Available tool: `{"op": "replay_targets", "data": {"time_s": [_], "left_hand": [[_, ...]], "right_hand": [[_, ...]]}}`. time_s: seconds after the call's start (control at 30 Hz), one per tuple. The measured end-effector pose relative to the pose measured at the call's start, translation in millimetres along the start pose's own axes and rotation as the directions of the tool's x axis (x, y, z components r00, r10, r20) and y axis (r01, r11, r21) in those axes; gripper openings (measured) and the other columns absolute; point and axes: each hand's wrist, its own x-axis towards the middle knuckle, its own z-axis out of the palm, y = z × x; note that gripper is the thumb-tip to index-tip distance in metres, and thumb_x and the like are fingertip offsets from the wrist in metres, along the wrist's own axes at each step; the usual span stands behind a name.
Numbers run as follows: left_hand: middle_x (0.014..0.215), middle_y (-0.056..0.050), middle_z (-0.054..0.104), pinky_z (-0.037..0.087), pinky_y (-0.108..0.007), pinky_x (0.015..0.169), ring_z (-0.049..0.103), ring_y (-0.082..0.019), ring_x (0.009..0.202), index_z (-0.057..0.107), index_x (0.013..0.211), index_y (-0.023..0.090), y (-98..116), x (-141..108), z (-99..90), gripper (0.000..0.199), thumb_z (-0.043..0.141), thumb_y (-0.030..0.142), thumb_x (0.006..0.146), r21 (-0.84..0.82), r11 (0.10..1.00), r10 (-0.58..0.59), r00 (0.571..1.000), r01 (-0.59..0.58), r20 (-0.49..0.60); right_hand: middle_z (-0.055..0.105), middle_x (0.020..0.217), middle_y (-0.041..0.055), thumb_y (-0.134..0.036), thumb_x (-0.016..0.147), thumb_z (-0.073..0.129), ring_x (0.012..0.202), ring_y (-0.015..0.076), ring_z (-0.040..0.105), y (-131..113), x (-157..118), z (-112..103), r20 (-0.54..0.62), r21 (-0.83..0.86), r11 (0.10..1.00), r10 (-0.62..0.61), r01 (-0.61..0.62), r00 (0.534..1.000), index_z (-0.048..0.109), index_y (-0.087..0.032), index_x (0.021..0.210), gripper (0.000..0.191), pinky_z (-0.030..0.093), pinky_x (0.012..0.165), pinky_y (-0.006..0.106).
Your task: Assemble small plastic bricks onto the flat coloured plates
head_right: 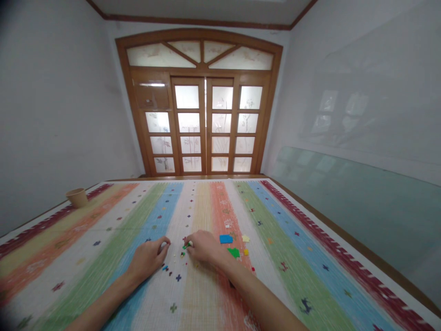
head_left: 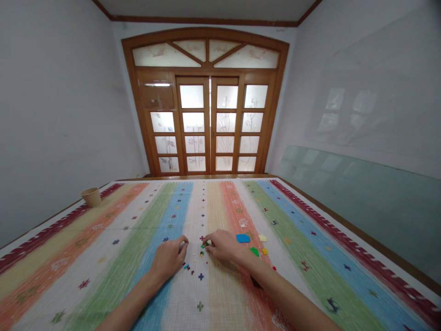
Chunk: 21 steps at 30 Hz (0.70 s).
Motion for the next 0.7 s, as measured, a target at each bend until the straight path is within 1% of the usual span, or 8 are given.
{"op": "replay_targets", "data": {"time_s": [0.27,0.43,0.6,0.7], "left_hand": [[0.076,-0.003,0.072,0.041,-0.027,0.07,0.069,-0.02,0.081,0.067,0.109,0.026,1.7,-0.3,-2.6,0.029,0.041,0.034,0.098,-0.007,1.0,-0.01,1.0,0.011,0.016],[0.074,-0.003,0.071,0.042,-0.027,0.07,0.069,-0.021,0.08,0.067,0.108,0.025,1.6,-0.1,-1.9,0.029,0.041,0.034,0.099,-0.004,1.0,0.003,1.0,-0.003,0.008],[0.076,-0.003,0.072,0.041,-0.027,0.071,0.069,-0.021,0.083,0.067,0.109,0.026,3.1,-0.3,-4.4,0.029,0.041,0.034,0.099,-0.005,1.0,-0.018,0.999,0.019,0.028],[0.075,-0.003,0.072,0.041,-0.027,0.071,0.069,-0.02,0.083,0.067,0.109,0.026,3.4,-0.4,-5.0,0.029,0.041,0.034,0.098,-0.01,1.0,-0.021,0.999,0.021,0.027]], "right_hand": [[0.078,0.096,0.0066,-0.026,0.086,0.057,0.093,0.0228,0.069,0.1,1.2,0.1,0.009,-0.002,1.0,0.017,-0.017,1.0,0.075,-0.025,0.108,0.029,0.048,0.079,0.028],[0.077,0.097,0.0077,-0.025,0.085,0.057,0.093,0.024,0.07,-1.3,0.1,0.5,-0.032,-0.022,0.999,0.026,-0.027,0.999,0.075,-0.024,0.108,0.029,0.047,0.076,0.028],[0.078,0.096,0.0066,-0.025,0.085,0.058,0.095,0.0233,0.069,-2.4,-0.3,-0.3,-0.006,-0.023,0.999,0.04,-0.04,0.999,0.075,-0.024,0.106,0.027,0.047,0.077,0.027],[0.078,0.094,0.007,-0.027,0.085,0.058,0.093,0.024,0.069,-3.3,-0.9,-0.8,-0.011,-0.03,0.999,0.04,-0.04,0.999,0.076,-0.024,0.105,0.027,0.047,0.076,0.028]]}}
